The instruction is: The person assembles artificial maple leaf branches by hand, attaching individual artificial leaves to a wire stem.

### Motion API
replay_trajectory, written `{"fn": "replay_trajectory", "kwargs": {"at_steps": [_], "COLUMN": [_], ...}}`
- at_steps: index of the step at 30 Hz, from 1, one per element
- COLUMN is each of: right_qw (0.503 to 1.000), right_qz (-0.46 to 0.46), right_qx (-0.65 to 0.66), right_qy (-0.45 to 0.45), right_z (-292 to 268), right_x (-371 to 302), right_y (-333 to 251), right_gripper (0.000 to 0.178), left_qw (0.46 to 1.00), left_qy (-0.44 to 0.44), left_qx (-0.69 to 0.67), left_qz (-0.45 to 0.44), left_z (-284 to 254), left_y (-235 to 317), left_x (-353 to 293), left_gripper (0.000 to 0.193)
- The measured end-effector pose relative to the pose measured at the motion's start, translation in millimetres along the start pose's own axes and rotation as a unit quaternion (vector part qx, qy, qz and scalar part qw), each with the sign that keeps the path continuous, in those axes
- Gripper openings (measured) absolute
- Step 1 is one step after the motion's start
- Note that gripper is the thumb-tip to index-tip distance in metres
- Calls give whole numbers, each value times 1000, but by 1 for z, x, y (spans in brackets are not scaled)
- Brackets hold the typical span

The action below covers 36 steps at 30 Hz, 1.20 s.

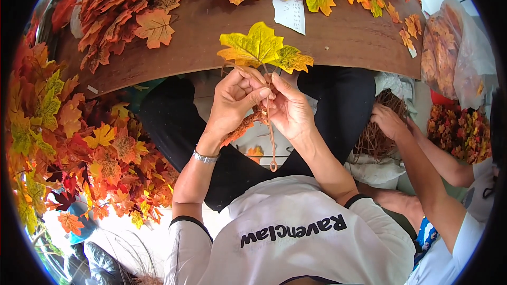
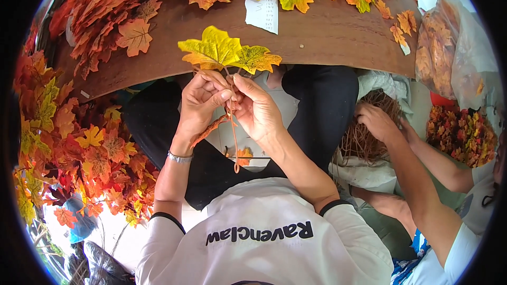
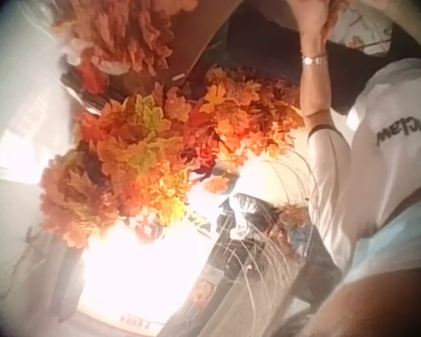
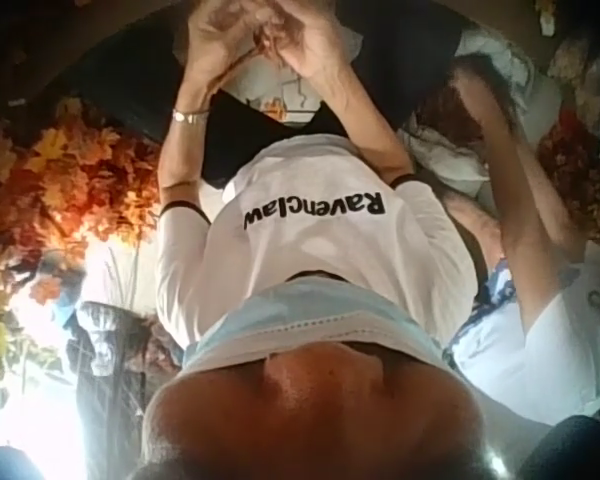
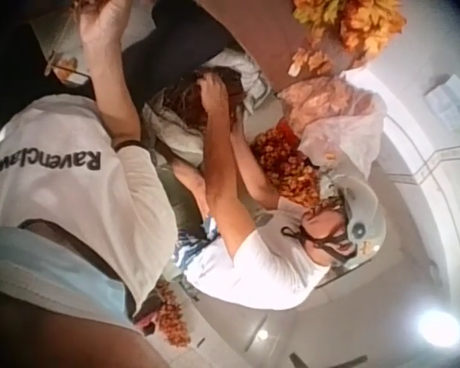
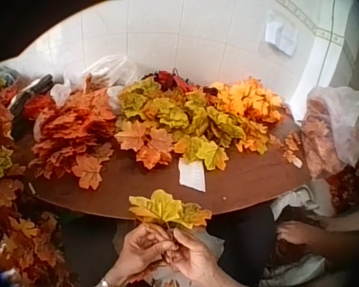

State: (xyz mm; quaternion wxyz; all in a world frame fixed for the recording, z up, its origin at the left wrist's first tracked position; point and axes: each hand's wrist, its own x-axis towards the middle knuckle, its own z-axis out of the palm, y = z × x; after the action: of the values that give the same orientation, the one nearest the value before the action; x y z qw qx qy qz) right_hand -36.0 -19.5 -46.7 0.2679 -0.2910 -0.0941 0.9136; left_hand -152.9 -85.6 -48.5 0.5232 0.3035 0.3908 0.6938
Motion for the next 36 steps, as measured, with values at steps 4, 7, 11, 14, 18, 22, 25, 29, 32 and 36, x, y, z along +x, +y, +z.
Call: {"fn": "replay_trajectory", "kwargs": {"at_steps": [4,7,11,14,18,22,25,29,32,36], "right_qw": [1000,999,1000,1000,998,993,981,978,986,995], "right_qz": [15,6,4,-3,-38,-79,-108,-113,-75,29], "right_qx": [5,3,8,-3,-31,-57,-115,-151,-119,-28], "right_qy": [13,33,11,-21,-39,-58,-110,-88,-87,-90], "right_z": [2,5,-4,-8,-9,-4,-14,-9,-8,-8], "right_x": [0,-2,1,0,-1,-5,-5,-11,-10,-10], "right_y": [0,1,2,3,4,8,12,11,12,9], "right_gripper": [18,18,16,13,10,12,13,13,13,13], "left_qw": [1000,1000,1000,1000,1000,999,996,999,995,998], "left_qy": [-8,-12,-9,-9,12,29,42,34,44,36], "left_qx": [-2,-1,9,7,-13,-43,-75,-24,78,9], "left_qz": [-2,-5,0,1,6,1,-33,-3,42,46], "left_z": [-2,-1,-1,0,1,0,0,1,-5,-8], "left_y": [0,0,1,0,-7,-9,-10,-6,-7,-2], "left_x": [0,0,0,0,0,0,-1,0,3,5], "left_gripper": [12,12,11,11,12,13,14,12,10,16]}}
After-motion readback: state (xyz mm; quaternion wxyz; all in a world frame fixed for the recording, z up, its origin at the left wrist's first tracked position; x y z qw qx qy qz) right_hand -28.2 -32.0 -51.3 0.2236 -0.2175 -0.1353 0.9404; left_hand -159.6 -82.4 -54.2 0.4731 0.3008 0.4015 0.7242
